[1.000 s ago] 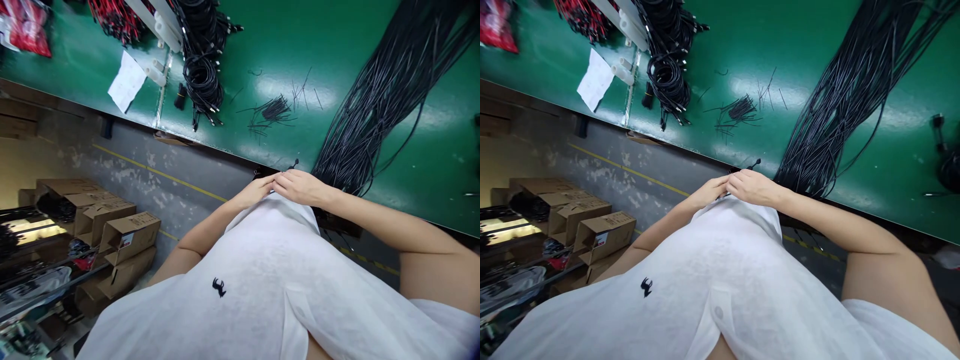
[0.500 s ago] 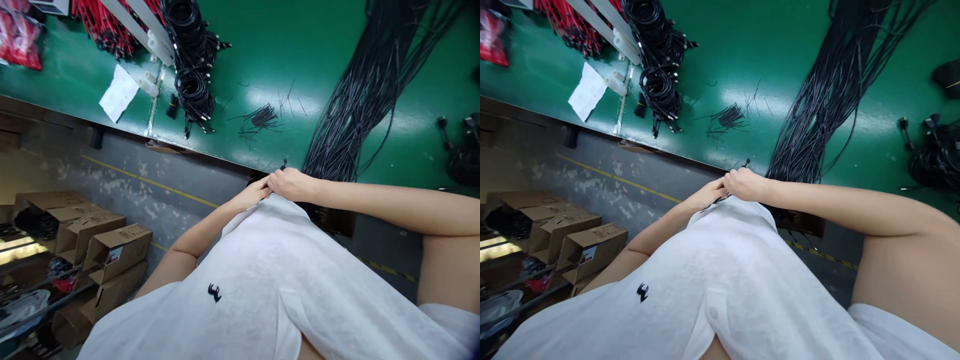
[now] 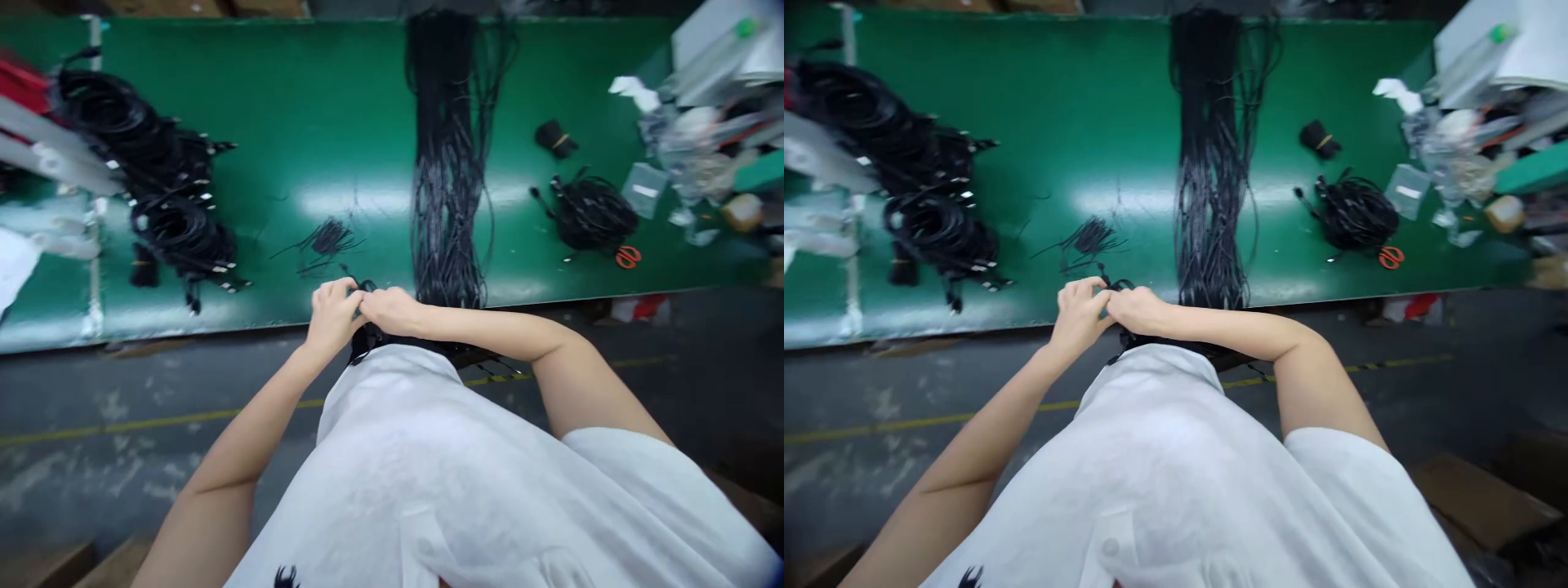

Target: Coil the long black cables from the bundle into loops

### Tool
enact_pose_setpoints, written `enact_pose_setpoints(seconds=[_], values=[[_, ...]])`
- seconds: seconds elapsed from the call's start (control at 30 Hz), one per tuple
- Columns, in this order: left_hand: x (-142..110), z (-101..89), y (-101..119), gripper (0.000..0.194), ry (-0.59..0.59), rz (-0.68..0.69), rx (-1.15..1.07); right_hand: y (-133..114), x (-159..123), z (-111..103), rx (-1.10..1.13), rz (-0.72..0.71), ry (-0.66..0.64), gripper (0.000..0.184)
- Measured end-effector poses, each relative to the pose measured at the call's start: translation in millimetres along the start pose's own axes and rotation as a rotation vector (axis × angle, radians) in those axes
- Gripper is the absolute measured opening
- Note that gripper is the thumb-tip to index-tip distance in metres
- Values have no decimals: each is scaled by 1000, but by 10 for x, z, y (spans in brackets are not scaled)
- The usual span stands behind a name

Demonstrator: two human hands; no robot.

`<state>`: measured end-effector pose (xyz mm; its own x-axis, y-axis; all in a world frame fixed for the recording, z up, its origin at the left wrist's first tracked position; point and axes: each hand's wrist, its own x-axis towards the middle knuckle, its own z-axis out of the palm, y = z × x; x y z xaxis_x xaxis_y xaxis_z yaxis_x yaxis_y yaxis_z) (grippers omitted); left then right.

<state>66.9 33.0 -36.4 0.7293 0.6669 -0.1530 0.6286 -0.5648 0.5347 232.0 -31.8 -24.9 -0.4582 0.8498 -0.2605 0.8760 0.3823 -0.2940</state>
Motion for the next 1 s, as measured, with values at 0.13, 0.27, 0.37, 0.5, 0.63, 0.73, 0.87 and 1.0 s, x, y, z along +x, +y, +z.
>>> enact_pose_setpoints(seconds=[0.13, 0.27, 0.37, 0.5, 0.63, 0.73, 0.87, 1.0], values=[[210, 14, -53, 39, -226, 178, 119, 43, 109, 108, -40, -52, 2, 35], [281, 135, -81, 47, -199, -71, 196, 173, 252, 143, 1, 13, 36, 33], [281, 177, -141, 53, -243, -145, -218, 245, 332, 150, 11, 82, 75, 26], [330, 113, -219, 40, -300, -125, -331, 222, 388, 171, -18, 51, 137, 30], [388, 42, -197, 32, -231, -132, 204, 194, 420, 178, -75, 47, 142, 39], [383, 106, -221, 30, -192, -259, 66, 227, 442, 166, -58, 88, 124, 36], [297, 316, -325, 34, -298, -497, -859, 256, 469, 166, -3, 148, 141, 26], [242, 575, -199, 33, -276, -622, -1294, 205, 502, 171, -11, 137, 155, 22]])
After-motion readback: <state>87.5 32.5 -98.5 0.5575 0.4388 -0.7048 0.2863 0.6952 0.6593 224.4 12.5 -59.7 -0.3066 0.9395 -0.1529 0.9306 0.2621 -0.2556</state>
